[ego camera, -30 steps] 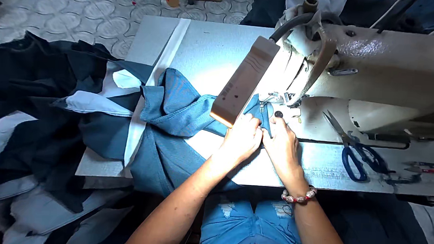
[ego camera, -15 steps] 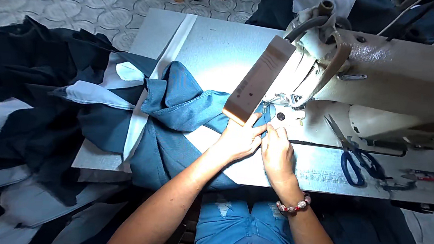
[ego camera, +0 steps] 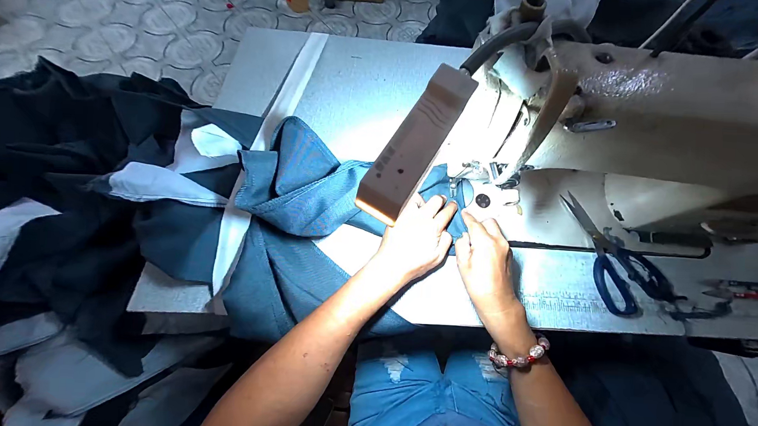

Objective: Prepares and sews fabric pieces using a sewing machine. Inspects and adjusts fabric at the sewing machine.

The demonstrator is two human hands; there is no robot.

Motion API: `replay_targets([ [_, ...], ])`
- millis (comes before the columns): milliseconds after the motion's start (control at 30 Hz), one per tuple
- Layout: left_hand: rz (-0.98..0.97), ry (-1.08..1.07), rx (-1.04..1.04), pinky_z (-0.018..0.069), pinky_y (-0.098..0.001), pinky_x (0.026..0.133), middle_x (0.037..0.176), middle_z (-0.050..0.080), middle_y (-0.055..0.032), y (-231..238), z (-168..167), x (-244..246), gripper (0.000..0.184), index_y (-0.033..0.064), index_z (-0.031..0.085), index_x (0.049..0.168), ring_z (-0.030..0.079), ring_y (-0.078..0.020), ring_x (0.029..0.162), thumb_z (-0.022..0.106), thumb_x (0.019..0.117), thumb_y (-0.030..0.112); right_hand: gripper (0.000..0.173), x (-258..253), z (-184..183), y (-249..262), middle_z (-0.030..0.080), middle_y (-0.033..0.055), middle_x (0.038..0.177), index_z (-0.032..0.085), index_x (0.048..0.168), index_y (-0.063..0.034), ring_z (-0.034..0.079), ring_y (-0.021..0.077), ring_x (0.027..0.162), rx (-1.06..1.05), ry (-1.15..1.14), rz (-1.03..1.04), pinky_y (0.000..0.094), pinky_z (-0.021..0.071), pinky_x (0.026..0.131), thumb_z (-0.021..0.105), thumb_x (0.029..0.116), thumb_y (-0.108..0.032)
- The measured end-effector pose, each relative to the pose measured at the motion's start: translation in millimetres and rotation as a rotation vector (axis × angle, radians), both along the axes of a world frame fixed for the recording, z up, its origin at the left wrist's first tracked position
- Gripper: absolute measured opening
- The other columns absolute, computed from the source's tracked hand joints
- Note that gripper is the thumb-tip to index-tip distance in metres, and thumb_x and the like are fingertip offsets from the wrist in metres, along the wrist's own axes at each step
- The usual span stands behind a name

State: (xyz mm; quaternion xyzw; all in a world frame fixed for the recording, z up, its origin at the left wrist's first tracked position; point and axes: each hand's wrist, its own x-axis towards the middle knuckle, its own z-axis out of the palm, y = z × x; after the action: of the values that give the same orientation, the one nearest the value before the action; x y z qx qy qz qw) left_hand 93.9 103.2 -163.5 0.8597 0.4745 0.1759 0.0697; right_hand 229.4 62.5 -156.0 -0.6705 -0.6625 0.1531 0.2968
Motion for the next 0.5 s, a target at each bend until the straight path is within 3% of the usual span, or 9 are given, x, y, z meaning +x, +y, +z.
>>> replay_targets([
  [133, -0.078, 0.0, -0.053, 0.0398, -0.0529, 0.079, 0.128, 0.063, -0.0172, 6, -4, -8, 0.047, 0.0133, 0.069, 0.133, 0.057, -0.0385, 0.107, 0.041, 0.096, 0.023, 0.035, -5, 2, 1, 0.066, 0.0242, 0.106, 0.067, 0.127, 0.0068, 0.069, 0.0379, 0.084, -0.021, -0.073, 0.014, 0.0494, 0.0582, 0.071, 0.061, 0.0926, 0.003],
  [333, -0.178, -0.002, -0.086, 0.0392, -0.052, 0.084, 0.133, 0.061, -0.0196, 14, 2, -18, 0.046, 0.0151, 0.07, 0.132, 0.055, -0.0371, 0.107, 0.042, 0.096, 0.021, 0.038, -15, 17, 1, 0.064, 0.0273, 0.118, 0.062, 0.135, 0.0061, 0.07, 0.0422, 0.094, -0.211, -0.134, 0.0, 0.0529, 0.0576, 0.08, 0.059, 0.0973, 0.0],
  [500, -0.196, -0.016, -0.034, 0.0388, -0.0532, 0.085, 0.137, 0.06, -0.0204, 7, -1, -20, 0.046, 0.0189, 0.073, 0.128, 0.057, -0.0387, 0.11, 0.041, 0.0958, 0.023, 0.035, -14, 12, 0, 0.066, 0.0271, 0.115, 0.064, 0.131, 0.0071, 0.07, 0.0414, 0.094, -0.164, -0.101, -0.012, 0.0515, 0.0579, 0.078, 0.058, 0.0966, 0.002],
])
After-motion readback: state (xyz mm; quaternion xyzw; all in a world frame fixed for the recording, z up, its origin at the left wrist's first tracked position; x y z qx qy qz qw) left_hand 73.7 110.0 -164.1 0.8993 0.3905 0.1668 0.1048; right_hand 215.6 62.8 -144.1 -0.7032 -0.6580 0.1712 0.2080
